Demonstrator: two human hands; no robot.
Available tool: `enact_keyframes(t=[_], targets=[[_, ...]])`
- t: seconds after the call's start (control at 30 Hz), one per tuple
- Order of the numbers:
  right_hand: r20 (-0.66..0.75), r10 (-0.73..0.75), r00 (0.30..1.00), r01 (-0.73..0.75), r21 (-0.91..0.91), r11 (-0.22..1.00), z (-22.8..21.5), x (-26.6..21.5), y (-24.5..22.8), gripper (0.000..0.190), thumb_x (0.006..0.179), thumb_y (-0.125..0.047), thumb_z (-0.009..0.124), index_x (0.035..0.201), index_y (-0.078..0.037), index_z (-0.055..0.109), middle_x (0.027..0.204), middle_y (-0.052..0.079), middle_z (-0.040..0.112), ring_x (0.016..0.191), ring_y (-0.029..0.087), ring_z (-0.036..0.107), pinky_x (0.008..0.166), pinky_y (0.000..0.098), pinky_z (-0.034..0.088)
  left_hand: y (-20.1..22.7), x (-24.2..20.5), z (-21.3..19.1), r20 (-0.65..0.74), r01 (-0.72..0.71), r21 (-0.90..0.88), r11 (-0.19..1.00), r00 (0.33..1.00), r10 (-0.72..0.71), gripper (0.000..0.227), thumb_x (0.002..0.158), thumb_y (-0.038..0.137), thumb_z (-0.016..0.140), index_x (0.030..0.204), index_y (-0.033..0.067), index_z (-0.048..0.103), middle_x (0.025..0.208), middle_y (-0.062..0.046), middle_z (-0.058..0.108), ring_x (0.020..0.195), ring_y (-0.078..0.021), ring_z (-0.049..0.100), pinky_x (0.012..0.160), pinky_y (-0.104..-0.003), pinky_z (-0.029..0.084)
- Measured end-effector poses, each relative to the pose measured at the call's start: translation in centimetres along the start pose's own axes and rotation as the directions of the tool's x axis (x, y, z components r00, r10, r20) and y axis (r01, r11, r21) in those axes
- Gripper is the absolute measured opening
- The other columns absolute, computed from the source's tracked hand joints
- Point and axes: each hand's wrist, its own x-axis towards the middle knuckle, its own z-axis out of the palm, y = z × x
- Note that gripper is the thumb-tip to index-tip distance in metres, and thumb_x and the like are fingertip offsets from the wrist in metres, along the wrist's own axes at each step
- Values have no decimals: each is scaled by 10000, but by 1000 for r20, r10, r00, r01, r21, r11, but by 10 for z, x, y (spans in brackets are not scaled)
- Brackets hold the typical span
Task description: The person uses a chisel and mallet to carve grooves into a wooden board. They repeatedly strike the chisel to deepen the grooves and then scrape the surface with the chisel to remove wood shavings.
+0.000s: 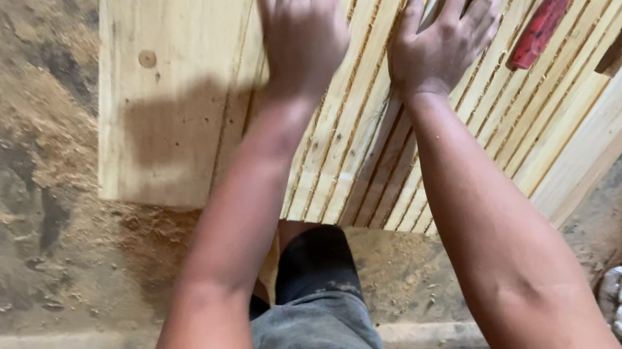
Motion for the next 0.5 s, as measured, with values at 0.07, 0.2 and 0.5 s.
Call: enact_keyframes(t=[0.07,0.2,0.5], targets=[[-1,1,1000,-1,12,1000,1,-3,1,739,1041,-482,574,1629,-96,346,1686,206,239,1577,395,205,1300,558,157,2,7,-3,-41,-14,-51,999,999,11,39,917,54,659,941,83,653,912,-97,674,912,-269,627,845,-436,419],[1,-6,1000,6,-2,1000,0,1,-2,732,1046,-482,575,1625,-100,342,1680,206,236,1572,392,204,1293,562,155,8,-34,-36,3,37,-19,999,999,-37,94,896,9,682,943,87,659,903,-97,670,895,-253,624,829,-425,404],[41,20,999,-21,3,1000,-3,-1,2,741,1039,-498,548,1622,-93,336,1681,216,206,1573,399,180,1290,571,128,12,32,27,2,15,102,995,1000,-16,127,858,5,649,968,63,674,933,-113,668,919,-276,618,834,-448,404]])
